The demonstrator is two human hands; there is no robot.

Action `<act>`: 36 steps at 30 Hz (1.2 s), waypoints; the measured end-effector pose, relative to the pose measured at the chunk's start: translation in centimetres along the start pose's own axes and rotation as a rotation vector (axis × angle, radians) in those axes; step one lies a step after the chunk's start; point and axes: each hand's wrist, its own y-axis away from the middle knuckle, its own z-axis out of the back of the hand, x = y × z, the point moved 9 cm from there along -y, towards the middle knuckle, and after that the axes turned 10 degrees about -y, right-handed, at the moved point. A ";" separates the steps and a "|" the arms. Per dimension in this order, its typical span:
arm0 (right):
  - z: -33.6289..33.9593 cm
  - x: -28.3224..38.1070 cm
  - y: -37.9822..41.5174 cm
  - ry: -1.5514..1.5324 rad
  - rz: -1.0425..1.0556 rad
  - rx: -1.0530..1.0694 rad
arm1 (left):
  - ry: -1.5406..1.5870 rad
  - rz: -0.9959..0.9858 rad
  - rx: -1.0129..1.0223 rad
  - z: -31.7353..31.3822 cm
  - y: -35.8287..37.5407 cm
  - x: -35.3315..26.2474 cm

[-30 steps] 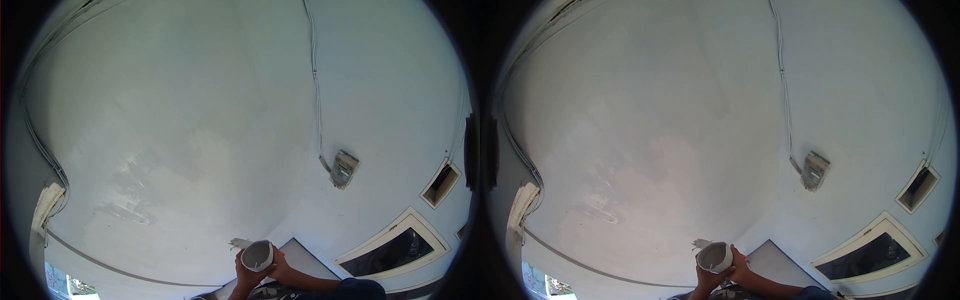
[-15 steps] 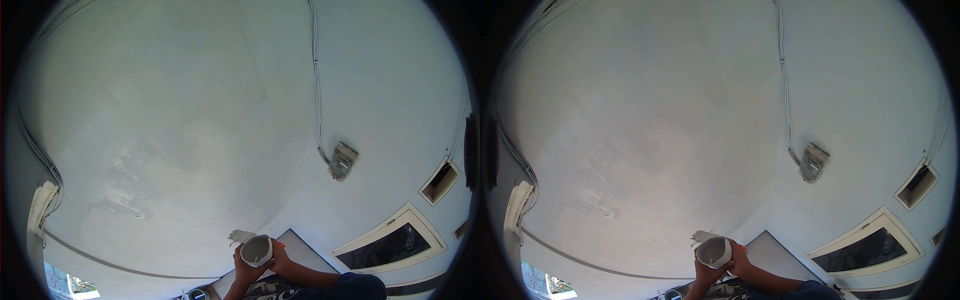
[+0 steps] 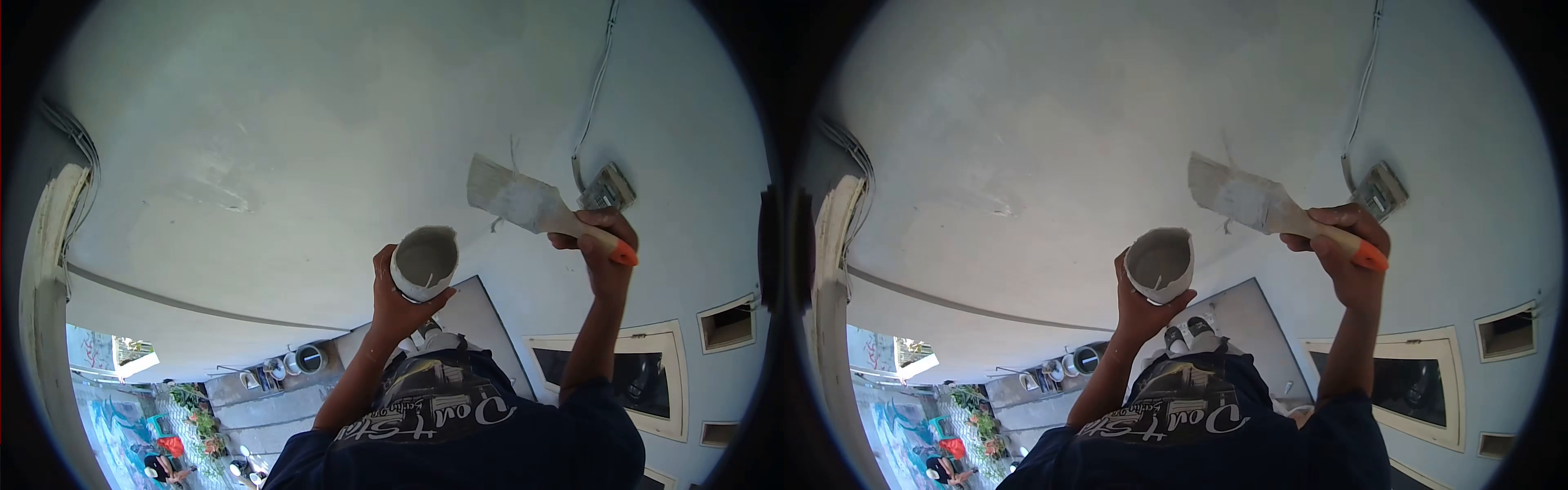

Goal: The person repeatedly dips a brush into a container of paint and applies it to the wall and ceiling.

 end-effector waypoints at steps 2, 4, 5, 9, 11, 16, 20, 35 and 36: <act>-2.1 3.0 -1.4 0.005 0.012 0.140 | 0.005 -0.020 0.024 -0.1 -0.1 -0.5; -4.3 4.9 -2.6 0.135 0.008 0.321 | -0.018 -0.030 0.036 0.0 -0.1 -1.1; -6.1 5.4 -2.7 0.262 0.008 0.503 | -0.025 -0.055 0.030 0.0 0.0 -1.3; -11.6 7.0 -3.1 0.521 0.089 0.879 | 0.015 -0.094 0.037 -0.1 0.1 -2.4; -12.9 6.7 -3.1 0.585 0.072 0.986 | -0.058 -0.126 0.033 0.0 0.1 -3.3; -15.5 5.0 -1.8 0.855 0.034 1.192 | -0.062 -0.155 0.027 -0.1 0.2 -4.3; -15.6 5.8 -1.3 0.921 0.207 1.099 | -0.093 -0.111 0.006 0.5 -0.2 -4.0; 3.0 1.7 -0.6 0.050 0.090 -0.336 | 0.048 0.035 -0.050 1.3 -0.4 -0.6; 4.9 0.5 -1.6 -0.051 0.048 -0.472 | 0.047 0.020 -0.054 0.8 -0.2 0.5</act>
